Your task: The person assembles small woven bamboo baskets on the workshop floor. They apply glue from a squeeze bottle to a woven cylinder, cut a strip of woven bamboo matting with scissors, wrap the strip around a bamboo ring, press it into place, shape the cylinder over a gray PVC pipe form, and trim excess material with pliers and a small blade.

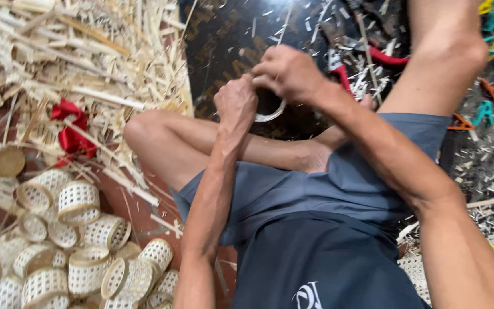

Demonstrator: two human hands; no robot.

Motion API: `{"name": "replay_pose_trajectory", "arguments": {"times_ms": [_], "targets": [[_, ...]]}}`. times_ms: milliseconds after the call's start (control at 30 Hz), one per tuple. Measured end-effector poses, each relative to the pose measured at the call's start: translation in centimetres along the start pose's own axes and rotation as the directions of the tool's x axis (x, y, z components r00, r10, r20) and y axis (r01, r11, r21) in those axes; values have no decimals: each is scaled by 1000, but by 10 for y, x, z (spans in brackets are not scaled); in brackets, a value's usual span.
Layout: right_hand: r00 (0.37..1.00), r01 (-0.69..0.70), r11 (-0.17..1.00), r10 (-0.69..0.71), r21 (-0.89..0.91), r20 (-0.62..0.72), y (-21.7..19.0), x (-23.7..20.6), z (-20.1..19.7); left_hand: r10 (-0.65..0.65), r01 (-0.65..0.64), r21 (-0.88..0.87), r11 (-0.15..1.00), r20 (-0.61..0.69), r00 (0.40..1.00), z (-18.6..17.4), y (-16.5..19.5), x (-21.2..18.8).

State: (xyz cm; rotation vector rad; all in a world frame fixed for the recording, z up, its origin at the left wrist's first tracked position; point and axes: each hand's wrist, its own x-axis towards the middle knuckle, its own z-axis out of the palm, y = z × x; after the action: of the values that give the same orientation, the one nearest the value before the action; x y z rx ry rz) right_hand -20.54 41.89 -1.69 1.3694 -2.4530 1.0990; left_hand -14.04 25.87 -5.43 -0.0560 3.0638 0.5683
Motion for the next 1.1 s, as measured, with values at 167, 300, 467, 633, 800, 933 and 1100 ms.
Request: {"name": "replay_pose_trajectory", "arguments": {"times_ms": [167, 300, 467, 633, 800, 933, 1100], "targets": [[816, -547, 742, 370, 387, 445, 11, 26, -6, -11, 11, 2, 1000, -13, 1000, -5, 2, 4], [784, -584, 714, 376, 385, 494, 11, 29, -9, -5, 5, -13, 1000, -34, 999, -7, 4, 5], [704, -680, 631, 419, 374, 574, 10, 26, -14, -4, 3, -11, 1000, -33, 999, -7, 6, 5], [768, -612, 689, 402, 389, 498, 14, 18, -10, -24, 22, -41, 999, -32, 999, -7, 4, 5], [869, -442, 884, 380, 151, 318, 10, 2, 3, -24, 20, -76, 997, -47, 999, -2, 4, 3], [761, -626, 729, 492, 276, 423, 19, -10, 0, -1, -5, -113, 994, -56, 998, -4, 0, 3], [780, -569, 479, 571, 668, 255, 28, -34, -12, -75, 86, -612, 786, 44, 996, -10, -23, -5]]}}
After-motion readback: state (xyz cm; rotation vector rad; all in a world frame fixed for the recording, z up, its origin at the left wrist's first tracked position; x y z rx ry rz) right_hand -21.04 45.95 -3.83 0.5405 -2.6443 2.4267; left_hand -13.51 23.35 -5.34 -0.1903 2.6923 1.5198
